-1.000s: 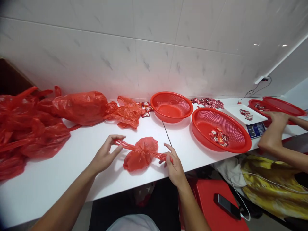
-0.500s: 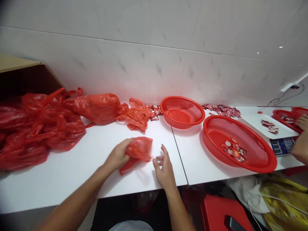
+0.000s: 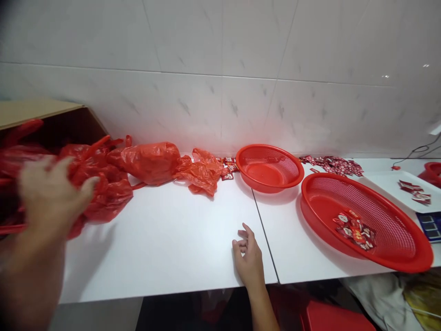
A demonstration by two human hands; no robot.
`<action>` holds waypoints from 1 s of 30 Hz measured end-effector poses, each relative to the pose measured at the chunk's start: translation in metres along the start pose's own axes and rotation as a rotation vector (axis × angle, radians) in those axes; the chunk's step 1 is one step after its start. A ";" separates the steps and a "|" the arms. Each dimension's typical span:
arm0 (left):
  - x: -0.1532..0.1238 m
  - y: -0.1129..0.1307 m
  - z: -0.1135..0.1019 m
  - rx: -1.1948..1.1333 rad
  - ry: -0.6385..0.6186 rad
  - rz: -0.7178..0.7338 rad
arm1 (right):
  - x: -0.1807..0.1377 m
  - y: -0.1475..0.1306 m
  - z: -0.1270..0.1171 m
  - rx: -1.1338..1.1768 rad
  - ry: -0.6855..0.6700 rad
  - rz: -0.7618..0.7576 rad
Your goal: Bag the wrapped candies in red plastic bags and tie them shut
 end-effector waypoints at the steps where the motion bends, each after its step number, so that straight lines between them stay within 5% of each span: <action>1: -0.004 0.014 0.022 0.041 0.020 0.058 | -0.001 -0.001 0.000 -0.009 0.001 -0.011; 5: -0.013 0.081 0.123 -0.139 -0.251 0.235 | -0.001 0.001 -0.002 -0.031 -0.006 -0.047; 8: -0.007 0.122 0.183 -0.125 -0.456 0.210 | -0.001 0.001 -0.002 -0.028 0.009 -0.069; 13: -0.002 0.158 0.230 -0.031 -0.617 0.138 | -0.002 -0.003 -0.001 -0.009 0.025 -0.071; 17: -0.039 0.162 0.218 -0.058 -0.557 0.200 | 0.000 -0.004 -0.001 0.005 0.021 -0.076; 21: -0.078 0.143 0.173 -0.098 -0.439 0.263 | 0.000 -0.007 -0.002 0.016 -0.007 -0.069; 26: -0.090 0.112 0.127 -0.118 -0.179 0.385 | -0.004 -0.020 0.001 -0.010 -0.067 0.023; 30: -0.107 0.111 0.134 -0.136 -0.302 0.435 | 0.007 -0.037 0.033 0.178 -0.229 0.143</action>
Point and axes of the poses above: each hand's wrist, its own x-axis towards the middle knuckle, its own z-axis out of the palm, y = z × x, the point moved 1 cm from there along x, towards the middle knuckle, and after that the axes turned 3 degrees about z, right-handed, at the moved point
